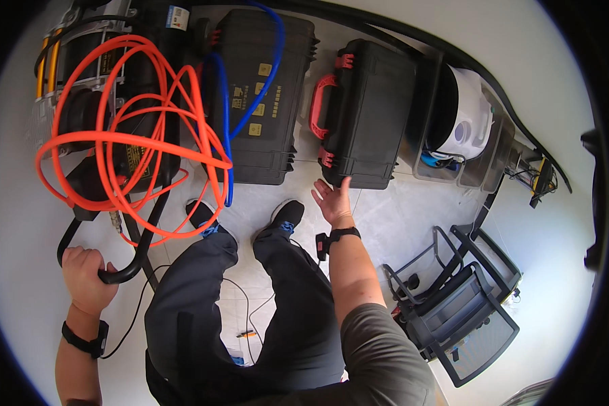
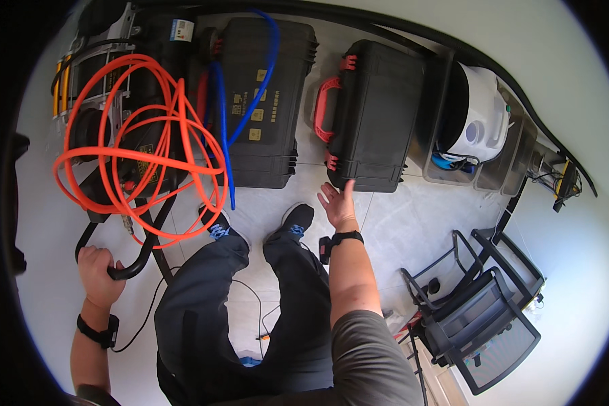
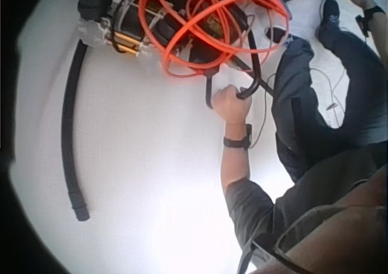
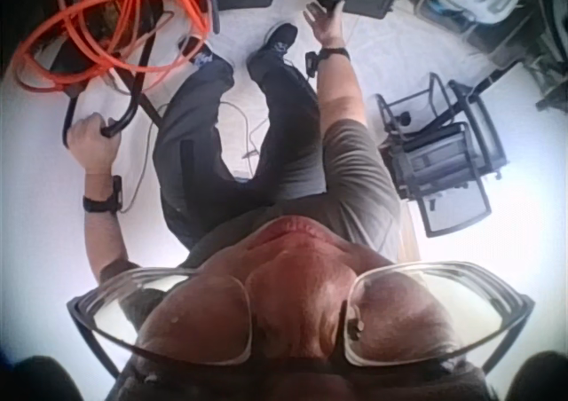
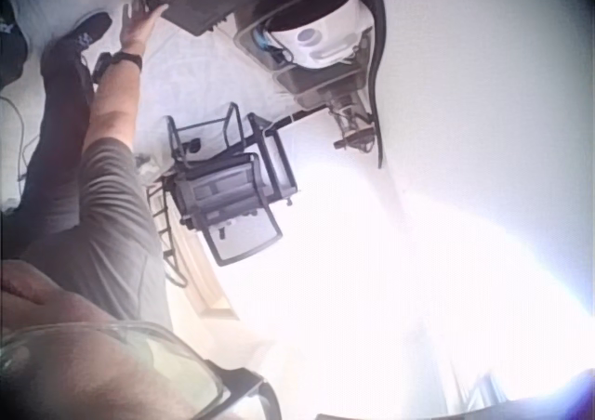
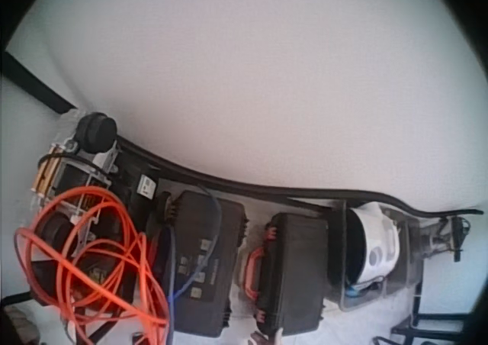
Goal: The person assembles a vacuum cleaner by attaching the hose to the main unit, connecting the metal wand, and adding the floor nozzle. They then move the assembled vacuum to a storage area and place it on a shelf.
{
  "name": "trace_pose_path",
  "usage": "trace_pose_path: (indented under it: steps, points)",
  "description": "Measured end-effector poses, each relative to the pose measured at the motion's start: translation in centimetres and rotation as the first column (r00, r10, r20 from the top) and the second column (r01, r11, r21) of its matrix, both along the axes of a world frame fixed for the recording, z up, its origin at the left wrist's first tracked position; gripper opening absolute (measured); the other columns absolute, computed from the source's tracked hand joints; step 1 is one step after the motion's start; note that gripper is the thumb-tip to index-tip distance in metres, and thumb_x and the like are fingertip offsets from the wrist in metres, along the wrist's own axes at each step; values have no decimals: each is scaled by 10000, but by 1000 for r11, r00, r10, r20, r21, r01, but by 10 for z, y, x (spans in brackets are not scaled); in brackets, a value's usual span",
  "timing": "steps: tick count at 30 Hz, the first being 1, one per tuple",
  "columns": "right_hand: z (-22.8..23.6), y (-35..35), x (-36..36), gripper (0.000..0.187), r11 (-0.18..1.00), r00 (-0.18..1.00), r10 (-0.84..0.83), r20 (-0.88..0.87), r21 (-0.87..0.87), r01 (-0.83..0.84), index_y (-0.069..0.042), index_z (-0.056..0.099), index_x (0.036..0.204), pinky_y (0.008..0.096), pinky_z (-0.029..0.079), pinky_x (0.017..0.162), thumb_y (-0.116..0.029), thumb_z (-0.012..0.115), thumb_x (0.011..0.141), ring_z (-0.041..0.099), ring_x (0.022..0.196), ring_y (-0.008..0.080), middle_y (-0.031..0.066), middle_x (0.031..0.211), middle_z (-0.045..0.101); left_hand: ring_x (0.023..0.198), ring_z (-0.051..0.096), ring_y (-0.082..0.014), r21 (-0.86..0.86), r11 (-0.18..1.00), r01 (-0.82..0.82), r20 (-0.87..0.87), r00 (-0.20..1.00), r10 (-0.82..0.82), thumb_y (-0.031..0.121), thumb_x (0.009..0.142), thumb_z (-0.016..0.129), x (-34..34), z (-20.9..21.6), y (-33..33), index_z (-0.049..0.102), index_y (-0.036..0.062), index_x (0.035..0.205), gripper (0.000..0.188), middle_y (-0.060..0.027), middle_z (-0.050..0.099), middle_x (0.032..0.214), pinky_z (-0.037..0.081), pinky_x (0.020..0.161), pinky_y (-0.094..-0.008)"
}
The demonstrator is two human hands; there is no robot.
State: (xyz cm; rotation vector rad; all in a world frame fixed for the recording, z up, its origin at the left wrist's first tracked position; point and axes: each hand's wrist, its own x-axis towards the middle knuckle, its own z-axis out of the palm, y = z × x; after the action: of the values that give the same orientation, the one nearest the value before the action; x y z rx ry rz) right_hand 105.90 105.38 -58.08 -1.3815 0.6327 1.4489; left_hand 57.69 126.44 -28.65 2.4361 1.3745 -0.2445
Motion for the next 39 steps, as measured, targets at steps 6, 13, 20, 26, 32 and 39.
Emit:
trace_pose_path:
  steps: [6,13,20,26,32,39]
  points:
    - [6,27,9,868,957,907,-230,354,-86,276,-187,360,1380,434,314,1049,-725,567,731,438,1204,276,113,1337,448,571,421,-296,3,1000,-26,33,999,26,57,507,614,-3,2,2,389,76,579,237,-80,430,552,351,626,-391]
    - [6,19,9,933,990,940,-132,314,-9,142,-89,256,1421,544,269,1071,-736,462,781,404,1256,360,165,1391,391,571,441,-295,32,999,-19,43,999,18,72,499,612,-5,1,0,404,68,568,219,-85,438,549,364,636,-391]
    - [82,6,41,803,585,620,765,173,-588,-559,-144,300,1423,476,392,946,-569,603,812,425,1220,306,142,1410,368,639,522,-277,-26,995,-98,67,993,100,88,494,649,-8,8,-1,491,85,574,177,-73,549,588,380,661,-372]
    - [190,-37,52,676,109,55,993,102,-662,-741,-30,496,1292,364,474,817,-478,639,807,613,952,254,187,996,652,691,559,-296,-53,990,-132,47,990,134,98,507,649,-9,15,-1,554,63,621,153,-104,589,631,405,703,-379]
    - [296,-71,44,233,-111,-270,953,138,-670,-734,-51,667,891,339,484,655,-258,654,784,593,712,181,87,752,652,956,553,-277,-16,987,-159,-22,987,159,97,587,653,-7,36,-6,615,43,884,305,-112,619,939,389,873,-425]
    - [353,-119,32,340,-159,-302,943,138,-611,-775,-24,652,865,358,481,715,-360,644,821,607,774,236,130,790,658,1045,503,-347,-130,821,-556,216,792,571,164,679,669,0,70,-138,558,57,1069,420,-142,568,1040,385,936,-458]
